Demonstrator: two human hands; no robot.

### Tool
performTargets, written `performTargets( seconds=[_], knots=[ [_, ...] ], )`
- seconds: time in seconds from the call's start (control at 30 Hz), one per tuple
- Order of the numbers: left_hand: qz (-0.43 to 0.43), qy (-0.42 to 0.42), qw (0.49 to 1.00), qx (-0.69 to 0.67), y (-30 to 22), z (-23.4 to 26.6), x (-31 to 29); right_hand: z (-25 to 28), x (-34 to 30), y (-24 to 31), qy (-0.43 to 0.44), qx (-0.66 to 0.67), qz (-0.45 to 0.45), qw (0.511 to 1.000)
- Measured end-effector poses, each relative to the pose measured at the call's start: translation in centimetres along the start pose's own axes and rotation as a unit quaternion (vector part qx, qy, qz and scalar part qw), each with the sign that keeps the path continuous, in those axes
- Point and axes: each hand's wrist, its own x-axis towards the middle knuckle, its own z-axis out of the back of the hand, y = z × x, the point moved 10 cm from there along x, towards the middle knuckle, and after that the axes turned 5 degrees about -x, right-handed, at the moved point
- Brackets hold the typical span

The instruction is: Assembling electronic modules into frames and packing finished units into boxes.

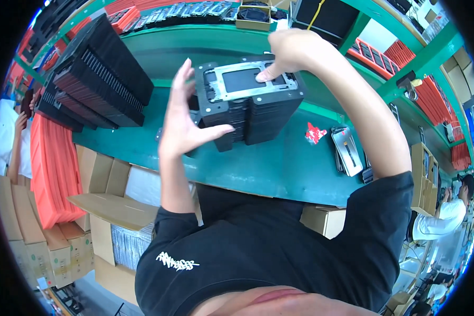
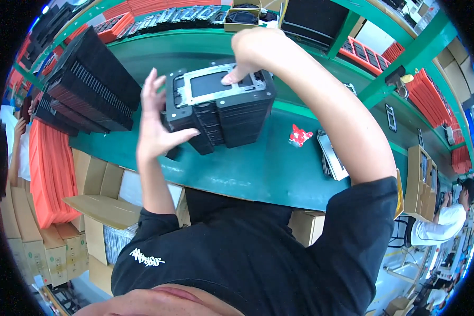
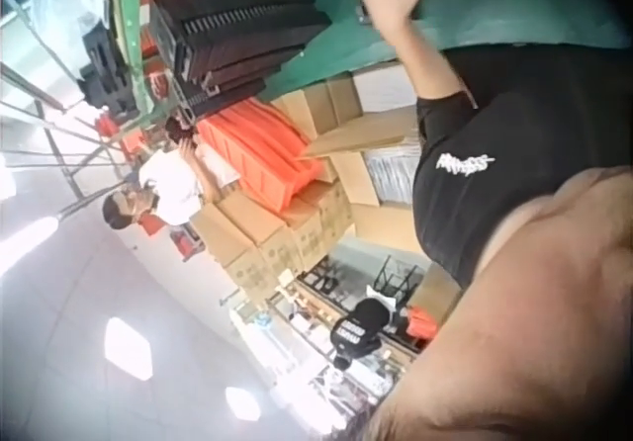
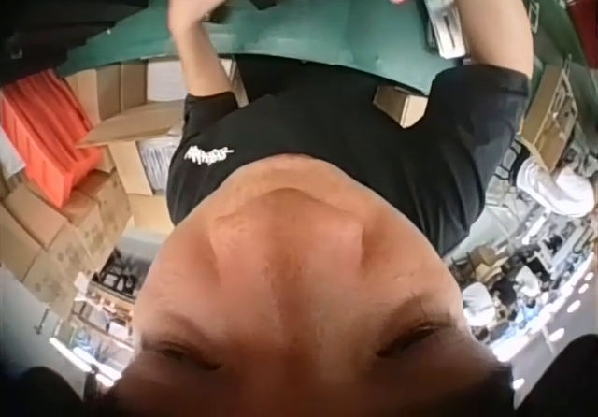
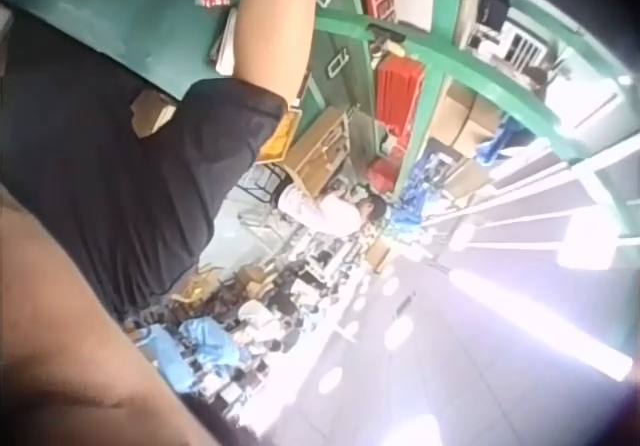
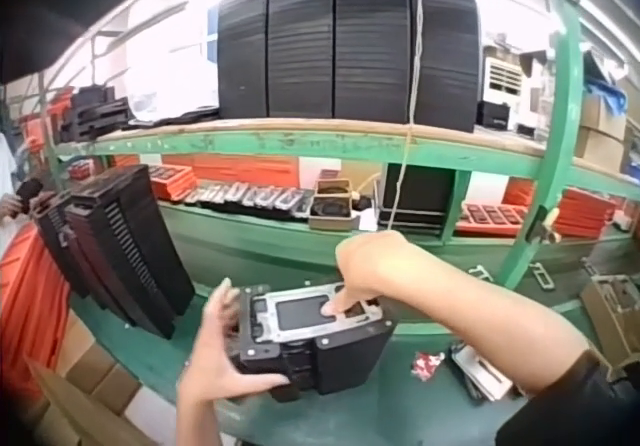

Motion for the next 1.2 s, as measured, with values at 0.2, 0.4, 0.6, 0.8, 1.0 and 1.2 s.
performTargets(
  seconds=[0.2, 0.4, 0.6, 0.8, 1.0, 1.2],
  knots=[
    [-0.017, 0.105, 0.95, 0.294, -4.0, 0.0, 1.5, 5.0, -5.8, -3.6, -0.332, 0.293, 0.06, 0.894],
    [0.035, 0.133, 0.95, 0.28, -4.2, -1.4, 2.7, -16.1, -4.3, -21.2, -0.624, 0.604, -0.227, 0.441],
    [0.036, 0.123, 0.952, 0.278, -3.7, -1.3, 2.8, -23.9, 17.9, -8.4, -0.372, 0.224, -0.009, 0.901],
    [0.026, 0.12, 0.959, 0.254, -3.3, -1.3, 2.6, -30.5, 24.3, -11.3, -0.037, 0.098, -0.094, 0.99],
    [0.031, 0.124, 0.962, 0.243, -2.7, -0.8, 1.4, -26.5, 10.4, -15.9, -0.001, 0.174, -0.116, 0.978],
    [-0.009, -0.04, 0.989, 0.14, -2.6, -1.0, -0.9, -27.3, -2.2, -5.9, 0.015, 0.249, 0.019, 0.968]
  ],
)
